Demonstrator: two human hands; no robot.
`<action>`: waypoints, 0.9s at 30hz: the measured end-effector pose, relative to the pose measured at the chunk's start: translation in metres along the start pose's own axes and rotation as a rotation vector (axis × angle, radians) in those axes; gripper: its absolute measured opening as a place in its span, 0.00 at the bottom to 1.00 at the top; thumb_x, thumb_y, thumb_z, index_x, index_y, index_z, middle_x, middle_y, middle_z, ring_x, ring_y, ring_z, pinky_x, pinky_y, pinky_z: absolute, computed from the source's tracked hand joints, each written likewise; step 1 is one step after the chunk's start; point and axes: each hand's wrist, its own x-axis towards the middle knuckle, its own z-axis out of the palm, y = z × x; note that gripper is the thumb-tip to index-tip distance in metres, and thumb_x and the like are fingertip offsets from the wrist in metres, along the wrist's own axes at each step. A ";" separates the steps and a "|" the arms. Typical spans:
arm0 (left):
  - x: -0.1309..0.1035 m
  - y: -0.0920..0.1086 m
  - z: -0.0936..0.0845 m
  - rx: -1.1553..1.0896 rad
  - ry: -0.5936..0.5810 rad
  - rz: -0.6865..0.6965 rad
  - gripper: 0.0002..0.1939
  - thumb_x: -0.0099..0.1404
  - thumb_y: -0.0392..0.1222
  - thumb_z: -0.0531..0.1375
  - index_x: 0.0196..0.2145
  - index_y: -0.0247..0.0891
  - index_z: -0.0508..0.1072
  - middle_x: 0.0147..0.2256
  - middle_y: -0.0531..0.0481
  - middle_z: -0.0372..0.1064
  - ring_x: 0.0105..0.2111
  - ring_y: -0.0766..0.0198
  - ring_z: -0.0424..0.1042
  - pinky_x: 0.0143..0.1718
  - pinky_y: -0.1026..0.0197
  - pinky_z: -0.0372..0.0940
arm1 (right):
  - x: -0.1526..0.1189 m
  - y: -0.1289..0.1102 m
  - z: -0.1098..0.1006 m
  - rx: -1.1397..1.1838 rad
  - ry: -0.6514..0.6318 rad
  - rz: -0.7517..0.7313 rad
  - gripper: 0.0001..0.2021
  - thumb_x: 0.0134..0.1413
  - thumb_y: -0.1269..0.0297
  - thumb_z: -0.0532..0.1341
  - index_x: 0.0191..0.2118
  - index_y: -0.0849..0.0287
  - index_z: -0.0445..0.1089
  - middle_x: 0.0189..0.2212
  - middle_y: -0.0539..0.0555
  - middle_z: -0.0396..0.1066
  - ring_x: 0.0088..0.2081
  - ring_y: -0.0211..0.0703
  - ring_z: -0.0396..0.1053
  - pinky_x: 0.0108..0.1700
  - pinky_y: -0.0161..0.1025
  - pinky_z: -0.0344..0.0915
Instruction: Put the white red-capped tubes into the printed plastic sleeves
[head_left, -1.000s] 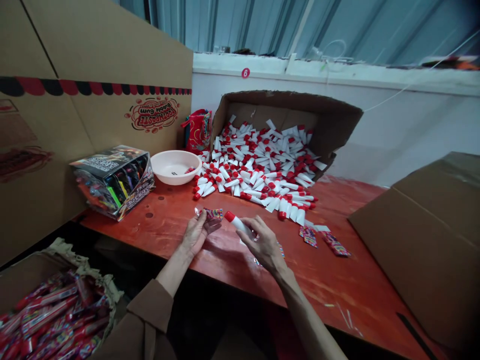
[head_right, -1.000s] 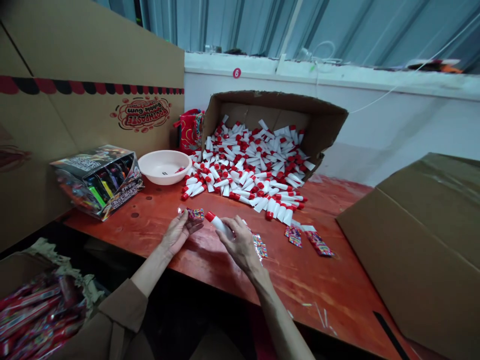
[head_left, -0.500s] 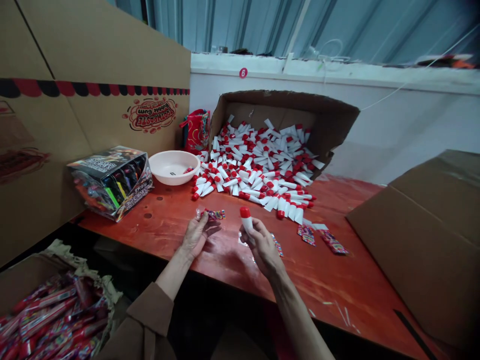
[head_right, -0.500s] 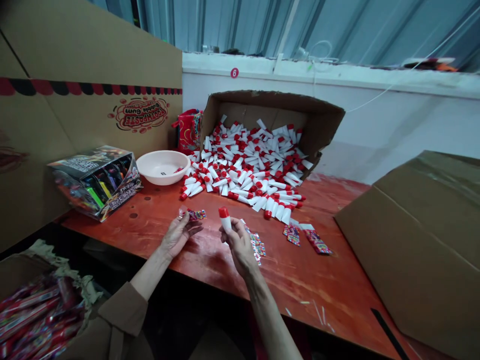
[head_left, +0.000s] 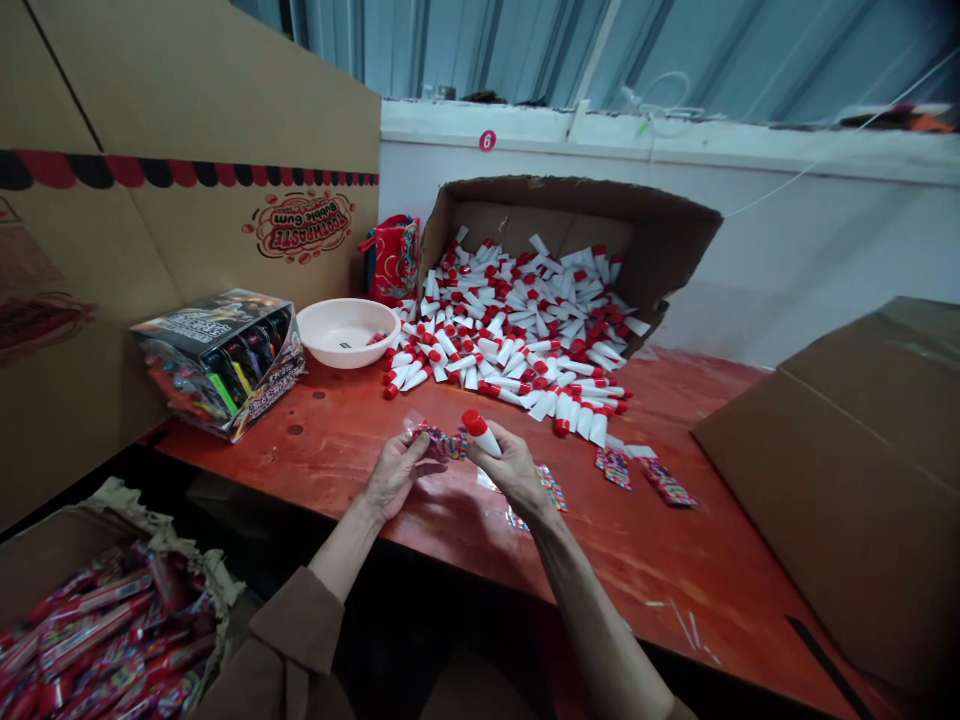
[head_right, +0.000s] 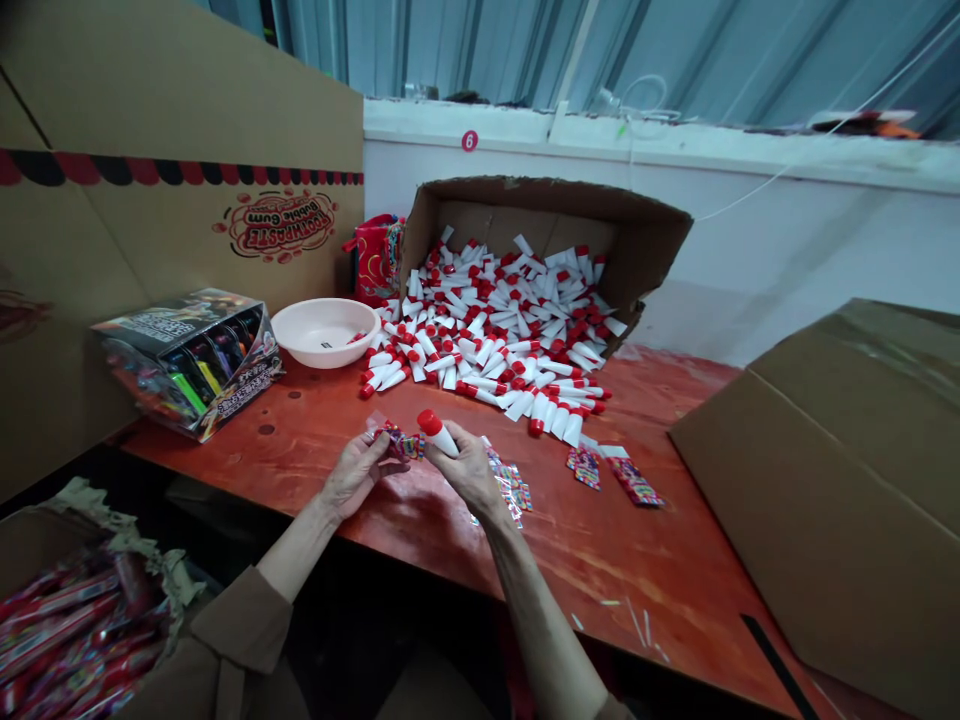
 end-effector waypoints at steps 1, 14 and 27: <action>0.000 -0.001 -0.001 -0.012 -0.003 0.000 0.16 0.57 0.49 0.70 0.36 0.32 0.77 0.33 0.44 0.77 0.31 0.63 0.75 0.37 0.57 0.73 | -0.001 -0.001 -0.002 -0.010 -0.004 -0.003 0.16 0.52 0.54 0.65 0.44 0.57 0.72 0.35 0.52 0.72 0.34 0.43 0.67 0.34 0.38 0.62; 0.003 -0.005 -0.010 -0.087 0.018 0.001 0.15 0.58 0.47 0.69 0.37 0.32 0.76 0.35 0.44 0.78 0.32 0.60 0.77 0.39 0.53 0.74 | -0.037 -0.003 -0.013 -0.405 0.183 -0.186 0.15 0.59 0.51 0.62 0.43 0.57 0.70 0.39 0.55 0.74 0.37 0.46 0.70 0.39 0.40 0.65; 0.001 -0.006 0.009 -0.022 0.043 0.061 0.18 0.56 0.48 0.70 0.37 0.31 0.74 0.37 0.42 0.77 0.37 0.58 0.77 0.43 0.53 0.72 | -0.042 -0.005 0.001 -0.527 0.154 -0.289 0.11 0.61 0.55 0.61 0.42 0.57 0.69 0.36 0.54 0.73 0.35 0.45 0.70 0.37 0.39 0.63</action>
